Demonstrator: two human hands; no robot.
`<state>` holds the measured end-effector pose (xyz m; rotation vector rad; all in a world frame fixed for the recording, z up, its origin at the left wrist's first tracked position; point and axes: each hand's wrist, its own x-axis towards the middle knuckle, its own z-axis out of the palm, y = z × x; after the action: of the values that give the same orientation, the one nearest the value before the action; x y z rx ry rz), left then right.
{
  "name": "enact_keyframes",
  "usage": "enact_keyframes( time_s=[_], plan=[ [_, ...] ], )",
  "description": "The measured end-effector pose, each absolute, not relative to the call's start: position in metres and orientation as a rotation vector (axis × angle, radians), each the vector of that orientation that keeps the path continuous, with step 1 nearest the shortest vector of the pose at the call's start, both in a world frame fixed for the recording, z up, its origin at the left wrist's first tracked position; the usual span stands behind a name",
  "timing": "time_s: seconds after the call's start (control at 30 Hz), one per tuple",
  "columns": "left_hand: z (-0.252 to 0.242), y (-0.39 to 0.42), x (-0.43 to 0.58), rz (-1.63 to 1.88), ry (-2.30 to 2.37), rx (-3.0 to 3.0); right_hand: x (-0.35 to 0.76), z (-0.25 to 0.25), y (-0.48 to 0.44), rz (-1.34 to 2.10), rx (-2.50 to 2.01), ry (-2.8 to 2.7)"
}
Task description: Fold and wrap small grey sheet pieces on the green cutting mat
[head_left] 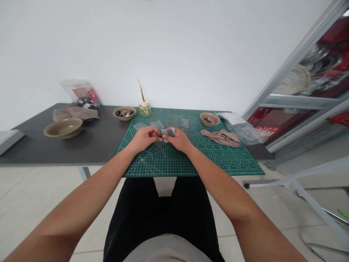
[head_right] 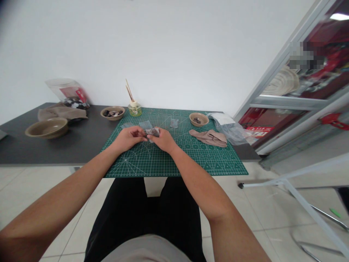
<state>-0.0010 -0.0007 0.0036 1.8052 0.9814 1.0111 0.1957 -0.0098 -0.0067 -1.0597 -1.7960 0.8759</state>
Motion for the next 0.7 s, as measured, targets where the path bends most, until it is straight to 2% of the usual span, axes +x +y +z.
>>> enact_keyframes(
  time_s=[0.4,0.7],
  plan=[
    [-0.0019,-0.0002,-0.0027,1.014,1.009,1.819,0.1963,-0.0025,-0.0118,0.934,-1.024,-1.788],
    [-0.0006,0.0003,-0.0014,1.045,0.947,1.791,0.1953,-0.0061,-0.0095,0.799,-1.05,-1.888]
  ],
)
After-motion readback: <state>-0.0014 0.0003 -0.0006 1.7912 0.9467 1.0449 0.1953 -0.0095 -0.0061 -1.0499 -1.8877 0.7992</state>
